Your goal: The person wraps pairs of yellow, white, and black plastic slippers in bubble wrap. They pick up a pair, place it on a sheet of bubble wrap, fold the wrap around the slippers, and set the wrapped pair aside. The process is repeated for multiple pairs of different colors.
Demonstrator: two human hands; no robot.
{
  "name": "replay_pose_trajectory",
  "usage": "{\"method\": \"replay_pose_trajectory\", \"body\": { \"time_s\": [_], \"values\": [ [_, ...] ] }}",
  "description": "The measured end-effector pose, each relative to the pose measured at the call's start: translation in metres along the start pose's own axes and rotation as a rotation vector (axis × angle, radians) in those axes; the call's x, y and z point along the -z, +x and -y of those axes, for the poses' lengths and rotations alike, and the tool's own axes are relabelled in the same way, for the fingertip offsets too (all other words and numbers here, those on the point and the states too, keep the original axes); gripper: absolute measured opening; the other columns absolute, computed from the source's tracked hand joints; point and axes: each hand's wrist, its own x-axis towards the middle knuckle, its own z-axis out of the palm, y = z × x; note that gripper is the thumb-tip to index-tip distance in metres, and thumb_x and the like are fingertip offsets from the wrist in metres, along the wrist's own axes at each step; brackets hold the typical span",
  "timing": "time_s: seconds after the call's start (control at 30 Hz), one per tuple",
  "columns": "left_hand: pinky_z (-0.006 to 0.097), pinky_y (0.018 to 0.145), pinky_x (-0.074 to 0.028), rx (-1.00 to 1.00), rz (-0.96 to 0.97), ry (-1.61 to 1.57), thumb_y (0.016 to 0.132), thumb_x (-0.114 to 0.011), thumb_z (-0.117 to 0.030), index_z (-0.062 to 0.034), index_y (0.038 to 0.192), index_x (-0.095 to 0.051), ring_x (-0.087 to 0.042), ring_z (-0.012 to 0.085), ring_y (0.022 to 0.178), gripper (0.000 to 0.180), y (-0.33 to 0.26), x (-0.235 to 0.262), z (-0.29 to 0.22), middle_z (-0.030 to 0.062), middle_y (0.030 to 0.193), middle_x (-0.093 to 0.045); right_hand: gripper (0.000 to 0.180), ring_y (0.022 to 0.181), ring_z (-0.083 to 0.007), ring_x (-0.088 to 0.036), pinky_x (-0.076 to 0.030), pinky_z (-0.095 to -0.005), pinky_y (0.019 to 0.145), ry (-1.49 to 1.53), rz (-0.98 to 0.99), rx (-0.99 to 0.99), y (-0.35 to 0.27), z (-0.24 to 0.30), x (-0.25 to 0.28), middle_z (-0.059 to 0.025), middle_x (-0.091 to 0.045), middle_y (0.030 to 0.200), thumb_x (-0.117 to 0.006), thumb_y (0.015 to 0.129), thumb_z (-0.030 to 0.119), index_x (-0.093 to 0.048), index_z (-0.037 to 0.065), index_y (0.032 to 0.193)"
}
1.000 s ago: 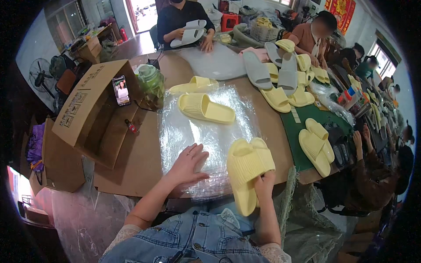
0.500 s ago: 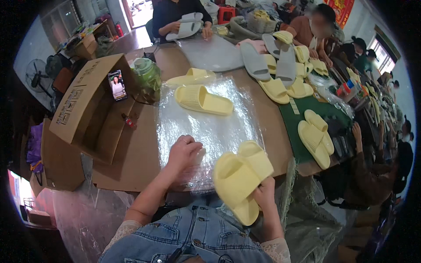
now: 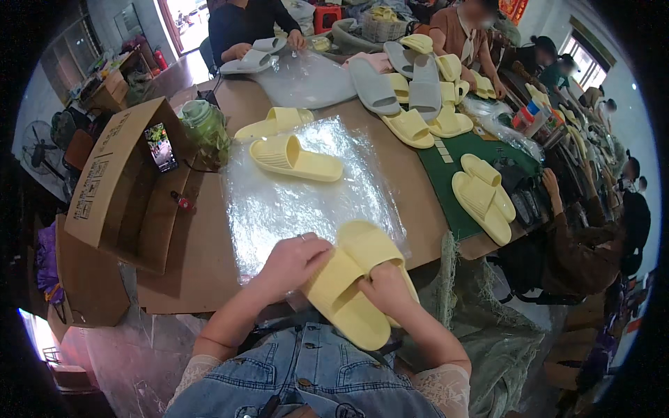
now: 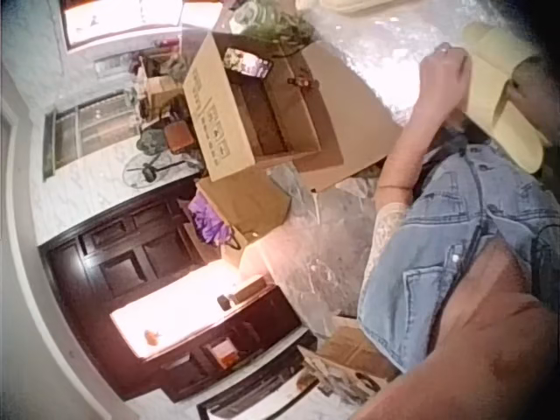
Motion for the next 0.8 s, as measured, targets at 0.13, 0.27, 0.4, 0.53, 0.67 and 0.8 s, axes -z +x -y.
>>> {"method": "replay_pose_trajectory", "body": {
  "time_s": [0.13,0.27,0.4,0.53,0.67,0.8],
  "values": [
    [0.039,0.068,-0.055,-0.131,0.05,-0.049,0.091,-0.068,-0.017,-0.0083,0.098,-0.071,-0.068,0.0304,0.077,0.012,-0.004,-0.015,-0.024,0.0102,0.089,-0.068,0.031,0.075,-0.0452,-0.064,-0.05,-0.0524,0.071,-0.022,0.097,-0.047,0.019,0.006,-0.015,-0.0276,-0.064,0.078,-0.068,0.081,0.024,-0.065,-0.006,0.079],
    [0.039,0.067,-0.055,-0.204,0.094,-0.194,0.092,-0.067,-0.016,-0.008,0.102,-0.07,-0.068,0.0297,0.078,0.014,-0.014,-0.026,-0.045,0.0098,0.091,-0.069,0.033,0.078,-0.0458,-0.064,-0.051,-0.0529,0.071,-0.035,0.141,-0.126,0.053,0.024,-0.024,-0.0283,-0.064,0.081,-0.068,0.084,0.027,-0.066,-0.006,0.077],
    [0.037,0.066,-0.055,-0.309,0.187,-0.437,0.093,-0.067,-0.016,-0.0061,0.106,-0.069,-0.068,0.0281,0.077,0.017,-0.029,-0.019,-0.077,0.0094,0.089,-0.068,0.033,0.076,-0.0449,-0.065,-0.054,-0.0507,0.07,-0.128,-0.044,-0.077,0.065,0.025,-0.035,-0.0283,-0.065,0.08,-0.066,0.087,0.026,-0.068,-0.006,0.078],
    [0.036,0.065,-0.055,-0.511,0.205,-0.41,0.093,-0.067,-0.015,-0.0053,0.11,-0.068,-0.067,0.0257,0.078,0.02,-0.033,-0.005,-0.083,0.0081,0.09,-0.066,0.033,0.074,-0.0441,-0.066,-0.053,-0.0504,0.07,-0.136,-0.158,-0.212,0.076,0.028,-0.026,-0.0285,-0.065,0.078,-0.066,0.088,0.026,-0.068,-0.005,0.078],
    [0.037,0.06,-0.054,-0.568,0.157,-0.279,0.089,-0.07,-0.012,-0.006,0.112,-0.067,-0.065,0.0237,0.074,0.024,-0.026,0.004,-0.077,0.0064,0.085,-0.062,0.035,0.075,-0.0435,-0.065,-0.051,-0.052,0.072,-0.05,-0.285,-0.224,0.125,0.004,-0.028,-0.0296,-0.064,0.078,-0.066,0.09,0.027,-0.068,-0.007,0.078],
    [0.038,0.057,-0.054,-0.497,0.032,-0.077,0.086,-0.071,-0.013,-0.0067,0.106,-0.068,-0.065,0.025,0.069,0.021,-0.011,0.002,-0.054,0.0065,0.08,-0.061,0.037,0.08,-0.0417,-0.068,-0.054,-0.0495,0.073,-0.101,-0.327,-0.314,0.166,0.0,-0.025,-0.0258,-0.066,0.079,-0.065,0.091,0.032,-0.069,-0.003,0.079]
  ]
}}
